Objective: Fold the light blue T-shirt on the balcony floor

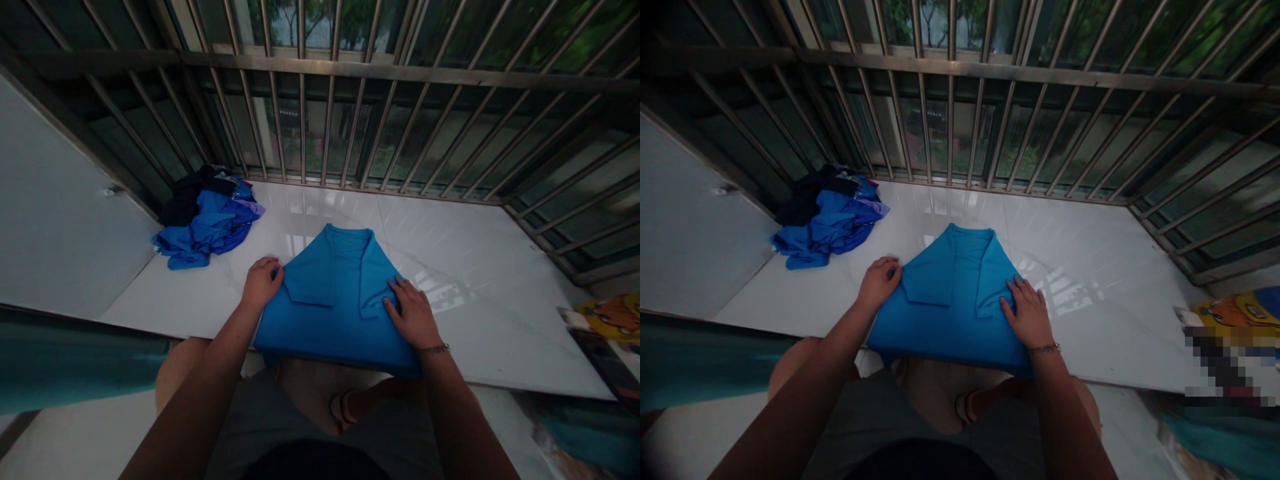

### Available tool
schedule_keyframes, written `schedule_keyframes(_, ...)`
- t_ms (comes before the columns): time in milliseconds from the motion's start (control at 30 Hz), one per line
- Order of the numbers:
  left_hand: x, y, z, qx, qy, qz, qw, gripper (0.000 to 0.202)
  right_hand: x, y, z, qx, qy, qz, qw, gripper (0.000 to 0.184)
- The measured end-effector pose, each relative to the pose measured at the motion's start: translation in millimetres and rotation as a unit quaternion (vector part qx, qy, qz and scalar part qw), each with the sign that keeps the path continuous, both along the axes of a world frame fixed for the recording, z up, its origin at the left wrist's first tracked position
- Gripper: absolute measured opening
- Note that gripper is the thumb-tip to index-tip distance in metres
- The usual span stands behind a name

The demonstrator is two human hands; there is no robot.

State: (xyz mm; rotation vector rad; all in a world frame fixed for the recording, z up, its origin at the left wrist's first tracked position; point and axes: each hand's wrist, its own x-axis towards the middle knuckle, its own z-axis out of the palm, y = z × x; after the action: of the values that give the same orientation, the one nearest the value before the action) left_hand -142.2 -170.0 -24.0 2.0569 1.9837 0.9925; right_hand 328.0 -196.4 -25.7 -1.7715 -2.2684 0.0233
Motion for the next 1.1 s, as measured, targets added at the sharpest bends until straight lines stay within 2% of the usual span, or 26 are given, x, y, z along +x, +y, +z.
schedule_keyframes(533, -2, -2, -1.6, 0.005, -0.003, -0.003, 1.000, 0.023, 0, -1, 0.2, -0.006, -0.001, -0.004, 1.000, 0.061)
schedule_keyframes(667, 3, 2, 4.2, -0.010, 0.036, 0.010, 0.999, 0.021, -2, -2, 1.6, -0.006, 0.006, -0.006, 1.000, 0.060)
schedule_keyframes(767, 25, 30, 16.1, -0.069, 0.072, 0.024, 0.995, 0.025, -4, -3, 4.6, -0.009, 0.012, -0.009, 1.000, 0.059)
schedule_keyframes(967, 98, 140, 39.7, -0.135, 0.028, 0.011, 0.990, 0.041, -9, -3, 11.5, -0.039, 0.012, -0.019, 0.999, 0.056)
schedule_keyframes(1033, 112, 171, 44.0, -0.166, 0.015, 0.021, 0.986, 0.050, -10, -3, 13.0, -0.044, 0.019, -0.022, 0.999, 0.056)
schedule_keyframes(1100, 120, 192, 45.9, -0.198, 0.002, 0.029, 0.980, 0.049, -12, -4, 14.1, -0.044, 0.028, -0.026, 0.998, 0.055)
